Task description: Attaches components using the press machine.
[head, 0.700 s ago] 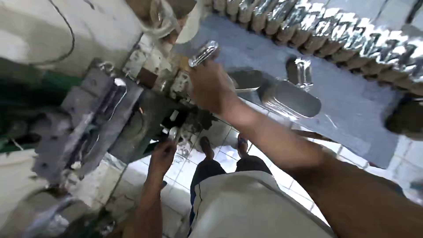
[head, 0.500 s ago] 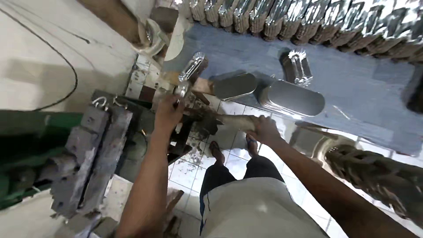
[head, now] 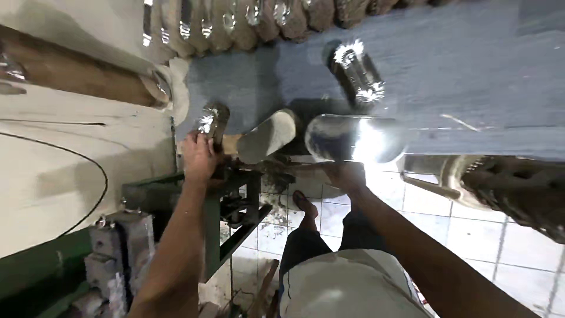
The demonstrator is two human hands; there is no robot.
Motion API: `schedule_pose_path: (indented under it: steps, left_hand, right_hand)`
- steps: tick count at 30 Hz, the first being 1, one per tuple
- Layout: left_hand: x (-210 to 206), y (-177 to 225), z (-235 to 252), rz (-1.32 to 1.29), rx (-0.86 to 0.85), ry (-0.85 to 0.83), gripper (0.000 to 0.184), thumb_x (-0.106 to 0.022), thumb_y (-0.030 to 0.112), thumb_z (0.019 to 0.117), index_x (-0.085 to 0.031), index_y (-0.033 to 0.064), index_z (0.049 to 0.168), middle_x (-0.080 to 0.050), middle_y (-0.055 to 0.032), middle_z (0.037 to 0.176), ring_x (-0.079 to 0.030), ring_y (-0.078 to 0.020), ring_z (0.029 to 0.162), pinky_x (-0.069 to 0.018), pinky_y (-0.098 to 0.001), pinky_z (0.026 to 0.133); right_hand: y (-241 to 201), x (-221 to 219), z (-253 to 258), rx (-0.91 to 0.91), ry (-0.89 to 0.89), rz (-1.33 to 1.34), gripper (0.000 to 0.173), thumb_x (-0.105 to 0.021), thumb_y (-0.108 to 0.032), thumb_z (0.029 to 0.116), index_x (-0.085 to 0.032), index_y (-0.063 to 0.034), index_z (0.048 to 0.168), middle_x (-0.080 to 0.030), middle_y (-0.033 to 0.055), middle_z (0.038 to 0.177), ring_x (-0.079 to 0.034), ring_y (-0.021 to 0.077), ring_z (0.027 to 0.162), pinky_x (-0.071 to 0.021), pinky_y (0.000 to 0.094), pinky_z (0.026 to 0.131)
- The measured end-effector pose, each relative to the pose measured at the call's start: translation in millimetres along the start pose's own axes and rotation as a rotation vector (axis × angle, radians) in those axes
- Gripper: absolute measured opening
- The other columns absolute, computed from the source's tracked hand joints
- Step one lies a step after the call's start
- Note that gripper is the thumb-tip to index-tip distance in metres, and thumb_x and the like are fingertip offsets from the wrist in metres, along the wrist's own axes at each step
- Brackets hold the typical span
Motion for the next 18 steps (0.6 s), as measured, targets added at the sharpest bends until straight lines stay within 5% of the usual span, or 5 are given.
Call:
schedule_pose_path:
  steps: [4,7,9,13,18]
  left_hand:
    - [32.5,6.4,11.4,-0.076,0.043,-0.107,0.036,-0.054,0.023,0.1067,-0.061,-0.0028,0.131,-0.047,-0.0324,0.145,-0.045,-0.0539,0.134,-0.0372,-0.0682,0.110]
    - [34.4,1.1,14.7,-0.162,0.066,-0.169,0.033,-0.060,0.021,0.1038,-0.065,0.0011,0.130,-0.050,-0.0276,0.147,-0.048,-0.0463,0.136,-0.0384,-0.0624,0.113]
    - [33.1,-3.5,18.7,-0.229,0.122,-0.197,0.037,-0.063,0.028,0.1027,-0.065,0.0034,0.130,-0.046,-0.0260,0.150,-0.046,-0.0448,0.138,-0.0385,-0.0624,0.113]
    - [63.4,28.9,5.0,-0.229,0.192,-0.133,0.061,-0.069,0.043,0.0956,-0.056,0.0072,0.144,-0.023,-0.0268,0.165,-0.026,-0.0520,0.148,-0.0298,-0.0679,0.116]
    - [67.2,177.7,-29.0,-0.451,-0.410,-0.105,0.061,-0.085,0.042,0.0796,-0.068,0.0124,0.130,-0.039,-0.0214,0.159,-0.029,-0.0424,0.151,-0.0291,-0.0583,0.122]
  right_hand:
    - [11.1,10.9,-24.7,0.143,-0.234,0.097,0.056,-0.056,-0.051,0.0990,-0.061,-0.0163,0.143,-0.057,0.0157,0.147,-0.049,0.0369,0.140,-0.0351,0.0581,0.118]
    - [42.6,31.4,-62.0,0.204,-0.231,0.255,0.057,-0.060,-0.039,0.0997,-0.053,-0.0156,0.151,-0.043,0.0151,0.160,-0.041,0.0321,0.148,-0.0345,0.0511,0.122]
    - [66.9,57.4,-92.1,0.062,-0.320,0.297,0.055,-0.059,-0.036,0.1028,-0.051,-0.0116,0.151,-0.048,0.0184,0.155,-0.056,0.0342,0.135,-0.0473,0.0526,0.111]
    - [144.6,67.5,-164.6,-0.357,-0.585,0.197,0.054,-0.056,-0.037,0.1059,-0.053,-0.0002,0.145,-0.059,0.0272,0.139,-0.062,0.0407,0.124,-0.0469,0.0553,0.108]
    - [170.6,67.3,-207.5,-0.498,-0.804,-0.061,0.053,-0.054,-0.037,0.1065,-0.056,0.0020,0.142,-0.060,0.0277,0.139,-0.056,0.0414,0.132,-0.0405,0.0559,0.115]
Point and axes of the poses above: each hand's wrist, its own z-axis towards the middle knuckle, its own x-axis out of the back of the hand, y = z × x, the point moved 8 cm from there along z, towards the middle knuckle
